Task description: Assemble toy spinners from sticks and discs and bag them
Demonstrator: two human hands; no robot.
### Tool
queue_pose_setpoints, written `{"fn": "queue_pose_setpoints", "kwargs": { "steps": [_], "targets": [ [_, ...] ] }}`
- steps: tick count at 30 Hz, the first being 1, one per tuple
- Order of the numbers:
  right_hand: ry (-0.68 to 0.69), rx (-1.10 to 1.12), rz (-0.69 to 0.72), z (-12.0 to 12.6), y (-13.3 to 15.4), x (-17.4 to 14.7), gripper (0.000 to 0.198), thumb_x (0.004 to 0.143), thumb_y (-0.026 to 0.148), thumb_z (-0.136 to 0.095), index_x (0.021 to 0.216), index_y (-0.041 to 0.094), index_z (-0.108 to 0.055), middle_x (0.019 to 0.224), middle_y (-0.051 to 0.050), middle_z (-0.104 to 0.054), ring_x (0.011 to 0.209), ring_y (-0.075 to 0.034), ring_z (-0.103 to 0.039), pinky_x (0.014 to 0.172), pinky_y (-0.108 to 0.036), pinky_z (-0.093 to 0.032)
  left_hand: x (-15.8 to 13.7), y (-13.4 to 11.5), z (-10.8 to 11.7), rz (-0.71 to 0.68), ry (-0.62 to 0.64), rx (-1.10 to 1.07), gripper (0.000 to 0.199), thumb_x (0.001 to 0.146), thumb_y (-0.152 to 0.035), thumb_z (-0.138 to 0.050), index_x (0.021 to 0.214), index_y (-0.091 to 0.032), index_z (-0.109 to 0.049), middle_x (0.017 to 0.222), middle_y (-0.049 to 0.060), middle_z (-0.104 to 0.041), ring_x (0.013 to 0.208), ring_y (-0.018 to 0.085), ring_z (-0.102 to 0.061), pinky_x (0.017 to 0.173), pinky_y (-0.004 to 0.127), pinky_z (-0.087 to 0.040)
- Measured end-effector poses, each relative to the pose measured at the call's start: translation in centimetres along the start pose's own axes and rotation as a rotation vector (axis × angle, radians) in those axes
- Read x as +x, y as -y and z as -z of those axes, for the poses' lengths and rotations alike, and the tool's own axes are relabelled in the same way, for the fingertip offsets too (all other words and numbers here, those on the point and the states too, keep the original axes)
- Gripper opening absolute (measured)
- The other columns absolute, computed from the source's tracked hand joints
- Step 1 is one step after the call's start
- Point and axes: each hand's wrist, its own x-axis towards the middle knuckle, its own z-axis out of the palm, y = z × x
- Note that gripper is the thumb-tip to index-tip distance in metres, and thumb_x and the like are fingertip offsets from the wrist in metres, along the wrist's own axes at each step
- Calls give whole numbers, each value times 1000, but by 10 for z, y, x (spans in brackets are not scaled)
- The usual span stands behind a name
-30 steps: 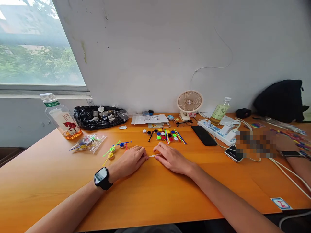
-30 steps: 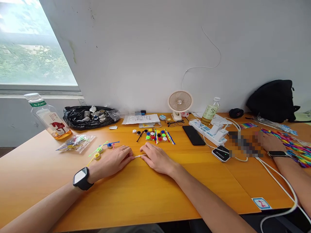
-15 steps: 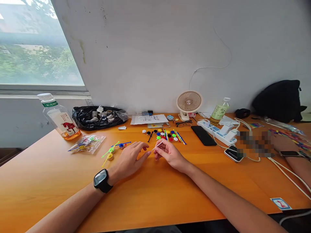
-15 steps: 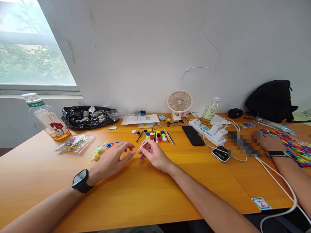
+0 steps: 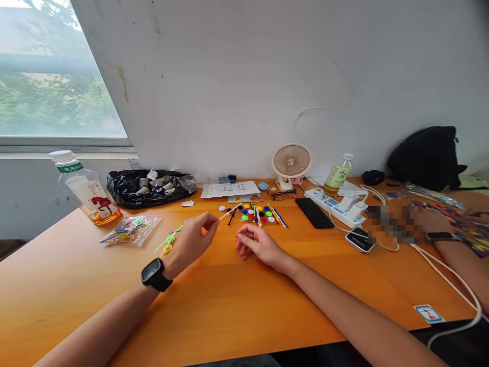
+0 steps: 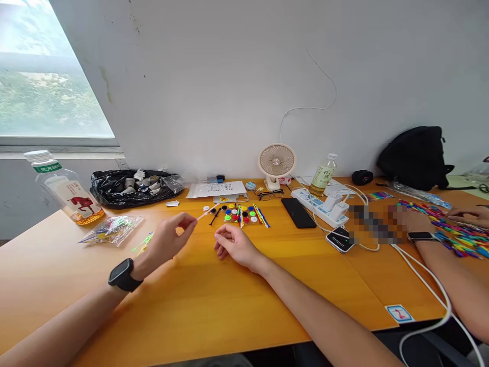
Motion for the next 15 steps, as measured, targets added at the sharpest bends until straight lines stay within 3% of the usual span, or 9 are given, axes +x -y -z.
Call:
{"fn": "queue_pose_setpoints", "kwargs": {
  "steps": [7,15],
  "targets": [
    [82,-143,-19,0,-4,-2,53,87,70,-71,90,18,-63,78,-1,-64,64,-12,-59,57,-25,-52,46,23,18,100,-54,118,14,89,-30,-57,83,-20,-65,75,3,-73,67,18,-67,64,28,-50],
    [108,-202,-28,1,-2,-3,54,89,71,-67,91,17,-64,80,-2,-64,67,-12,-58,59,-24,-50,39,31,-3,104,29,156,20,87,-24,-55,97,-18,-71,75,5,-76,69,21,-70,66,30,-49]
  ]
}}
